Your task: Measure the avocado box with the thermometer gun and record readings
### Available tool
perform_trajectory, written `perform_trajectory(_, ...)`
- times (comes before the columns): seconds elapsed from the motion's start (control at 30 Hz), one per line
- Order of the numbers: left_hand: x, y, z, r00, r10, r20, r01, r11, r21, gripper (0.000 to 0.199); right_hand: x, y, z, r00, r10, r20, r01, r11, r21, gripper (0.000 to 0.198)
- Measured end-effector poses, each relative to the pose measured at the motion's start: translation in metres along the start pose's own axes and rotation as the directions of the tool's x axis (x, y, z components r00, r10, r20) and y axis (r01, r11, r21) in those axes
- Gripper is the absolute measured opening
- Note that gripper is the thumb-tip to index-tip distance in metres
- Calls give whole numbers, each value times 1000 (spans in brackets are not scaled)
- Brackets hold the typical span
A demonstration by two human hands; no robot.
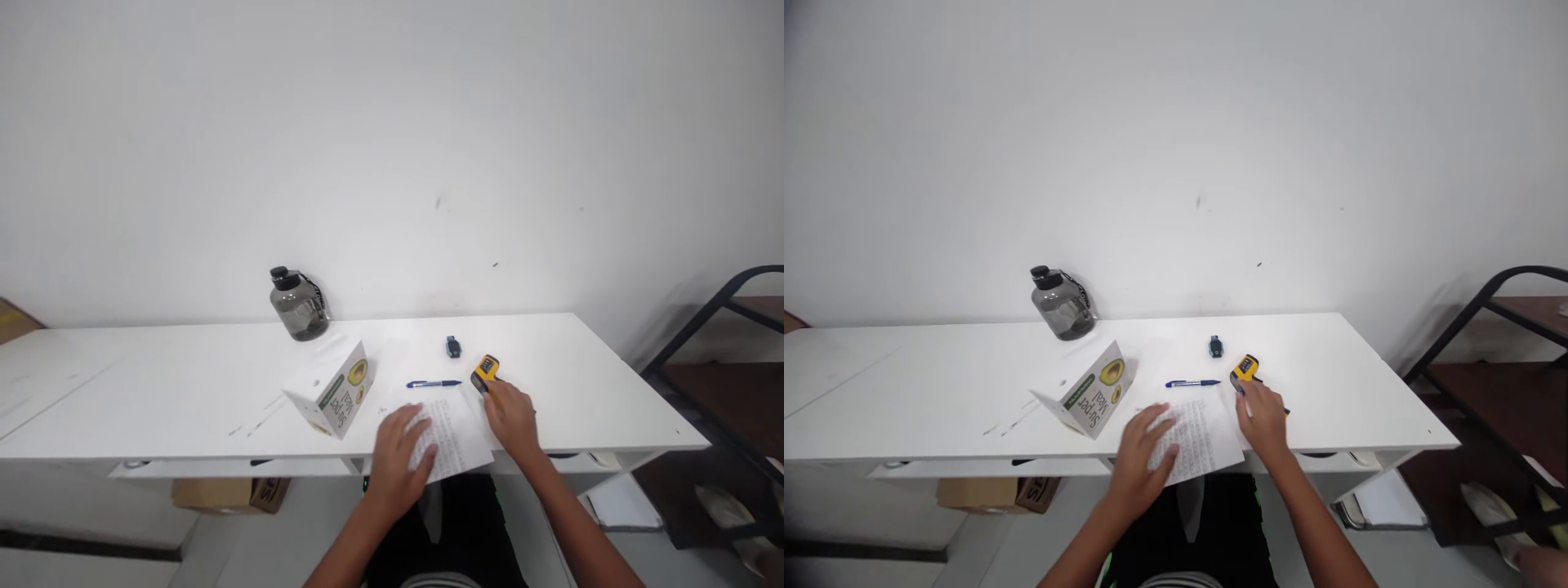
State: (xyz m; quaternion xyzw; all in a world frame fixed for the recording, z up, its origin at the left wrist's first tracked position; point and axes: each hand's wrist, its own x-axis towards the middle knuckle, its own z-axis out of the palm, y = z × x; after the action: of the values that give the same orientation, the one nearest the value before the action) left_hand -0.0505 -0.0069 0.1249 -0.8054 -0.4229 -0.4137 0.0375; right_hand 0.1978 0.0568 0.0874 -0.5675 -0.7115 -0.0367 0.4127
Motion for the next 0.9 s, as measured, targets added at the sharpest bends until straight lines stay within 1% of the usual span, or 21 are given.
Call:
perform_trajectory(0.03,-4,-9,-13,991,-43,-129,50,998,49,44,1,9,-4,996,78,50,-74,994,-79,35)
perform_trajectory(0.07,-6,-18,-25,965,-89,-247,115,989,92,49,2,17,-8,980,161,114,-144,978,-149,42)
perform_trajectory(0.1,-8,-27,-35,919,-150,-364,208,970,124,55,5,24,-10,953,229,199,-189,961,-199,50)
perform_trajectory(0.13,-8,-37,-43,856,-231,-463,322,938,126,63,8,30,-11,917,285,278,-225,947,-230,57)
perform_trajectory(0.17,-8,-46,-48,780,-328,-534,440,893,94,74,11,34,-12,879,328,346,-253,936,-247,64)
perform_trajectory(0.2,-8,-57,-50,700,-434,-567,546,837,33,86,14,36,-12,841,360,402,-277,927,-252,67)
perform_trajectory(0.23,-8,-67,-49,625,-546,-557,630,775,-52,96,18,37,-13,810,384,443,-299,920,-252,68)
perform_trajectory(0.27,-8,-76,-47,556,-657,-508,694,704,-151,102,20,36,-13,787,401,469,-317,915,-251,68)
perform_trajectory(0.3,-8,-85,-42,503,-743,-441,724,641,-254,105,23,35,-14,769,414,486,-331,910,-252,67)
perform_trajectory(0.37,-11,-99,-33,445,-837,-318,694,546,-469,106,26,34,-15,753,427,501,-351,904,-243,65)
perform_trajectory(0.4,-12,-104,-28,418,-863,-283,676,504,-538,102,26,34,-16,750,430,503,-365,903,-227,64)
perform_trajectory(0.5,-17,-110,-23,340,-902,-266,649,430,-628,82,25,39,-18,734,440,517,-433,890,-142,62)
perform_trajectory(0.53,-17,-110,-23,323,-909,-262,636,414,-651,75,24,42,-19,731,443,519,-461,881,-103,61)
perform_trajectory(0.57,-17,-108,-24,316,-916,-247,611,396,-686,69,23,45,-20,734,443,515,-487,872,-55,60)
perform_trajectory(0.63,-16,-102,-28,323,-926,-194,540,349,-766,65,21,47,-24,758,428,492,-528,845,79,59)
perform_trajectory(0.7,-12,-93,-32,354,-925,-141,489,312,-815,70,17,43,-29,787,386,481,-545,800,250,54)
perform_trajectory(0.77,-7,-80,-34,401,-912,-84,484,289,-826,78,11,32,-37,807,312,502,-541,733,414,43)
perform_trajectory(0.8,-3,-74,-35,427,-903,-43,493,273,-826,78,8,24,-41,811,264,522,-537,692,483,39)
perform_trajectory(0.87,4,-60,-35,475,-879,53,510,226,-830,72,0,5,-50,812,158,562,-531,598,600,35)
perform_trajectory(0.9,8,-54,-35,496,-862,102,517,198,-833,68,-4,-6,-55,804,103,586,-537,552,638,35)
